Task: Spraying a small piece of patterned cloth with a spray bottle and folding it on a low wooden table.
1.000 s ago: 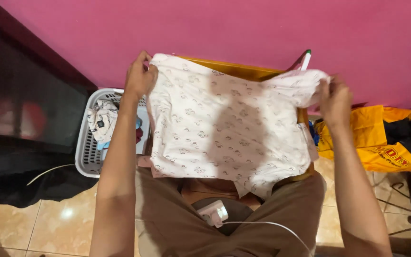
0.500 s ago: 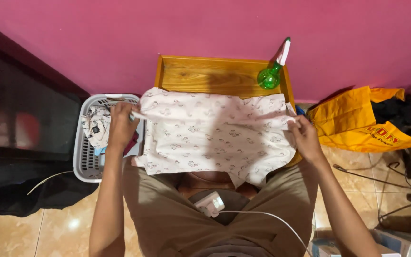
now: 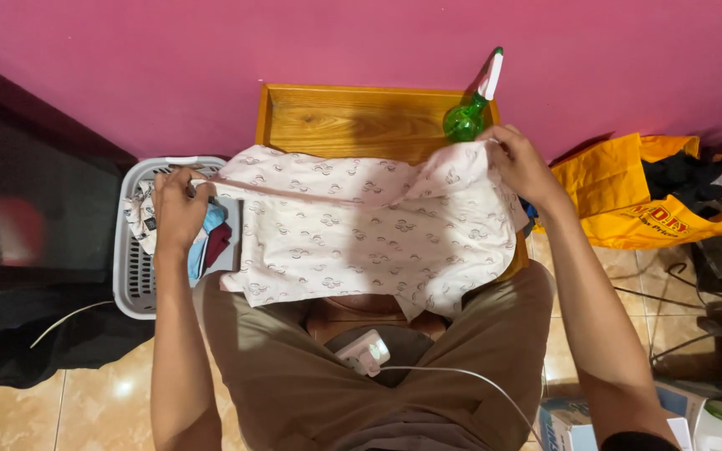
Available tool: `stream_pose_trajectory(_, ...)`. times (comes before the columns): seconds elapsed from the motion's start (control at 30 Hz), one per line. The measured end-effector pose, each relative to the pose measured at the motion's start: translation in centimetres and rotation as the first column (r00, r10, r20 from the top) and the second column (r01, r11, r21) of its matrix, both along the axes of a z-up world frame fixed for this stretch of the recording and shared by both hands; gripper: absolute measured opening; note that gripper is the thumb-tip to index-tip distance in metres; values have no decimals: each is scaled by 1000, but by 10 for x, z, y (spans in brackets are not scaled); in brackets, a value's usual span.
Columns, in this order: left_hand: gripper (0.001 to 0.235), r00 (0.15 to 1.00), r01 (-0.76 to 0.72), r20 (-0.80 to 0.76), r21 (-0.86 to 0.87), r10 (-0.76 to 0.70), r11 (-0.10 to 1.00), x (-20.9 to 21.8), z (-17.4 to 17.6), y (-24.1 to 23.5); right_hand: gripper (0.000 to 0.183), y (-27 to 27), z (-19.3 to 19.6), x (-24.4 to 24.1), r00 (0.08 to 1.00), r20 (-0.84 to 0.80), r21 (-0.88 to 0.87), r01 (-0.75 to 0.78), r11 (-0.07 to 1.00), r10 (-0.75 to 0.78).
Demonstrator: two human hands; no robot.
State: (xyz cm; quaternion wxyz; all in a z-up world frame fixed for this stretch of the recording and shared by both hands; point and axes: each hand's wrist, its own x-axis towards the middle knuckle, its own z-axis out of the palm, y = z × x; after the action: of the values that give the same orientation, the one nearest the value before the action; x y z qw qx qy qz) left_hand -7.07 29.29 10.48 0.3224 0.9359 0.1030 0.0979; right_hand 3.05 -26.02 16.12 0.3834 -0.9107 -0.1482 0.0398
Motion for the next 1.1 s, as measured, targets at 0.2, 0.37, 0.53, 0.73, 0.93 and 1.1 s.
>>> stream_pose_trajectory(0.2,48,910,32,-415,29,-17,999,11,-56,24,66,56,29,-21,875,-435,-200,136,970,-213)
stream_pose_trajectory(0.37,25,931,-27,-357,-281,-78,959,-14,-44,9,65,13,-50,-33,889,-376,-329,134,935,-260)
stream_pose_trajectory(0.53,20,986,-47,-168,-365,-15,930,11,-31,8,34,27,-29,-43,972,-76,-427,170,888,-223)
stream_pose_trajectory(0.73,66,983,165,52,-678,-177,716,65,-82,4,52,-25,-72,-1,938,-36,-585,260,768,-344)
stream_pose_trajectory(0.93,23,913,-74,-396,-395,-97,916,99,-112,10,24,-26,-81,-28,940,-142,-275,265,924,-311)
stream_pose_trajectory(1.1,18,980,-160,-172,-413,95,896,118,-113,28,18,-41,-95,-30,914,88,-358,400,844,-396)
